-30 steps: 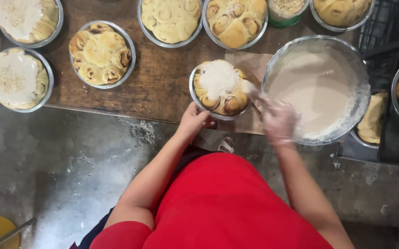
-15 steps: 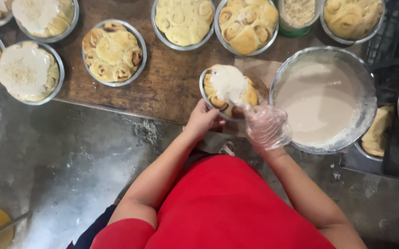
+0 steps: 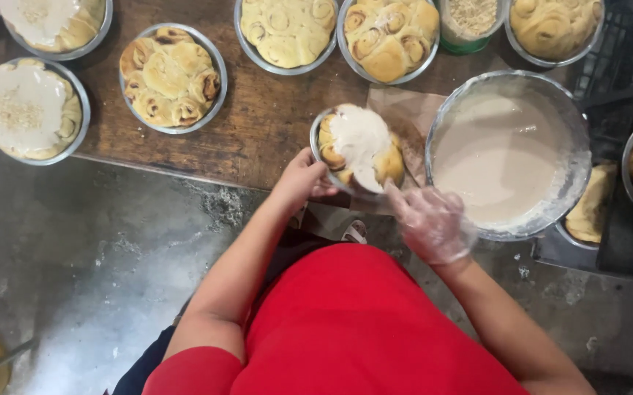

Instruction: The person spreads frosting onto pastries with a gloved hand and sprinkles nuts over them from a container before setting them back on the table.

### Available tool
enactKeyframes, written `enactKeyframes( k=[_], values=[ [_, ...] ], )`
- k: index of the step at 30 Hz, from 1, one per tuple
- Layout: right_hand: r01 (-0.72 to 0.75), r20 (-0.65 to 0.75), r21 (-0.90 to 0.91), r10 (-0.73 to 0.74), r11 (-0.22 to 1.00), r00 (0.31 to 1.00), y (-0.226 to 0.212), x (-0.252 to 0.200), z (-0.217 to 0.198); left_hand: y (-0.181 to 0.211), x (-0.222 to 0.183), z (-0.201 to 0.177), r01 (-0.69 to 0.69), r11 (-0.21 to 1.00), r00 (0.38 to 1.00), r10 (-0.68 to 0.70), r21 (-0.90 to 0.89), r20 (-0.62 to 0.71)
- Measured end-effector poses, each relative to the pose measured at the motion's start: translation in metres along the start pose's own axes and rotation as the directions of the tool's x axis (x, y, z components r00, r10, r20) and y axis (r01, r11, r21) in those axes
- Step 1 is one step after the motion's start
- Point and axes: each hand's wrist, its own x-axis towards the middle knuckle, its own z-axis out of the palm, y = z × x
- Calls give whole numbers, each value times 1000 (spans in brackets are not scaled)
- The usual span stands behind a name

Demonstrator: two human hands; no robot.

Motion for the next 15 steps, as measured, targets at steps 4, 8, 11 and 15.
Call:
enactKeyframes(
  k=[4,8,11,15],
  values=[
    [-422,8,-91,425,902,905,73,-46,34,-17,30,-41,34,999,999,-35,24,15],
    [-559,70,-95,566,823,821,126,-69,92,-76,65,-71,-158,985,985,163,71,-64],
    [-703,268,38,671,710,692,130,-74,121,-108,63,-69,-21,990,998,28,140,-48],
    [-571,316,748,576,338,754,120,-79,91,-105,44,-32,43,997,999,-42,61,-15]
  ],
)
